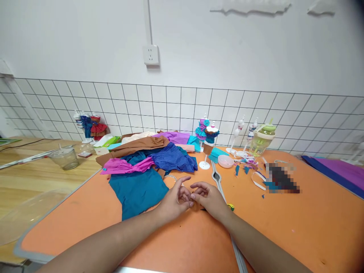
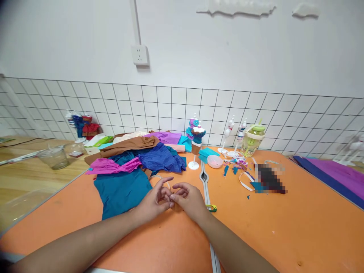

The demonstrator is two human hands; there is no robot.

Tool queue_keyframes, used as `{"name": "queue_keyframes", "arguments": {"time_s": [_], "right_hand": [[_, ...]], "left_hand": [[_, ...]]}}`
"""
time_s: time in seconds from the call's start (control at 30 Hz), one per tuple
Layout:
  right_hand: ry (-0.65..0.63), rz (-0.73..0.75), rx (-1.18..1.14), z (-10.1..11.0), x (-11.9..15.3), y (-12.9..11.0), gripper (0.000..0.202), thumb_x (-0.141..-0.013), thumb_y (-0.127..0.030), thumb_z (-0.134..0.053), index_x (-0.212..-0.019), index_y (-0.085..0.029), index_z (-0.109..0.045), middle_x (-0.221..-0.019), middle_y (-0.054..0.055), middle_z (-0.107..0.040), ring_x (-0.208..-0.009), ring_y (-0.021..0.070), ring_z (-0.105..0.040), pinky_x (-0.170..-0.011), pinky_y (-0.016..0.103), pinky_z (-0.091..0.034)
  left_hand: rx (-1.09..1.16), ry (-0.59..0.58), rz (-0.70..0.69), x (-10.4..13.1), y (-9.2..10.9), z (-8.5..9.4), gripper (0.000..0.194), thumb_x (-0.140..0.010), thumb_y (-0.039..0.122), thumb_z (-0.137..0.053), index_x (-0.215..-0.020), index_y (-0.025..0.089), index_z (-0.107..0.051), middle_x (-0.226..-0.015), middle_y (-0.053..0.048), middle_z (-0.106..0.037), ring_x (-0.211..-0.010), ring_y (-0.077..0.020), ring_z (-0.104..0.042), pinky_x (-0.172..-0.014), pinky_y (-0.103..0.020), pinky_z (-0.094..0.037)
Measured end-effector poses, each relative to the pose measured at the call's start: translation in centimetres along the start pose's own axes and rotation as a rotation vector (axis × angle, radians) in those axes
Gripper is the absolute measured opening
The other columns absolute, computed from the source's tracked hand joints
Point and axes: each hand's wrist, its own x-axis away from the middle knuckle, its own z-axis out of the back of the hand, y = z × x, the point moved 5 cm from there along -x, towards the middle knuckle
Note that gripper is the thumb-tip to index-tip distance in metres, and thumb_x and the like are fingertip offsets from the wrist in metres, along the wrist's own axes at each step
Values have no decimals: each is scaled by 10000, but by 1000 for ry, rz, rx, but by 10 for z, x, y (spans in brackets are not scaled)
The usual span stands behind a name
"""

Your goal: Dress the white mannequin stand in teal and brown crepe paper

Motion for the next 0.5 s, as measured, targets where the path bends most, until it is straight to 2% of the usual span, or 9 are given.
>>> {"name": "queue_keyframes", "arguments": {"time_s": [0.1, 0.23, 0.33, 0.4, 0.47, 0.5], "right_hand": [[-46, -62, -103, -2, 0, 1, 230, -704, -304, -687, -885, -164, -666, -721, 21, -691, -651, 156, -615, -607, 267, -459], [-55, -57, -87, -2, -1, 1, 127, -686, -246, -662, -779, -160, -677, -713, 26, -686, -667, 155, -604, -631, 274, -461], [-6, -50, -134, 11, -5, 2, 120, -681, -259, -668, -748, -164, -696, -756, 40, -695, -714, 170, -618, -678, 291, -474], [87, -28, -192, 28, -8, 1, 141, -662, -289, -701, -741, -173, -701, -888, 60, -707, -774, 184, -632, -695, 293, -478], [173, -15, -245, 47, -10, 1, 177, -645, -325, -729, -735, -178, -690, -906, 61, -703, -777, 189, -634, -685, 292, -470], [191, -15, -264, 54, -11, 1, 195, -646, -337, -733, -752, -180, -687, -854, 52, -701, -756, 186, -631, -678, 291, -462]], "left_hand": [[-42, 18, -19, 0, 3, -1, 766, -755, 213, -716, -1411, 222, -319, -801, -13, -614, -747, -151, -605, -758, -301, -457], [-64, 24, -10, 0, 2, -4, 815, -773, 277, -710, -1463, 235, -277, -785, -11, -616, -702, -150, -586, -733, -303, -461], [-171, -41, -77, -11, 13, -2, 726, -770, 329, -716, -1415, 247, -394, -903, -54, -642, -843, -187, -609, -825, -333, -459], [-201, -100, -155, -34, 28, 4, 689, -739, 375, -738, -1367, 266, -476, -1193, -103, -604, -1134, -261, -546, -980, -383, -397], [-69, -27, -170, -72, 45, 18, 656, -792, 449, -659, -1390, 283, -446, -1406, -114, -478, -1279, -309, -448, -1035, -440, -360], [-23, 7, -141, -95, 51, 24, 716, -777, 452, -675, -1418, 279, -409, -1448, -126, -437, -1313, -333, -414, -1043, -466, -351]]}}
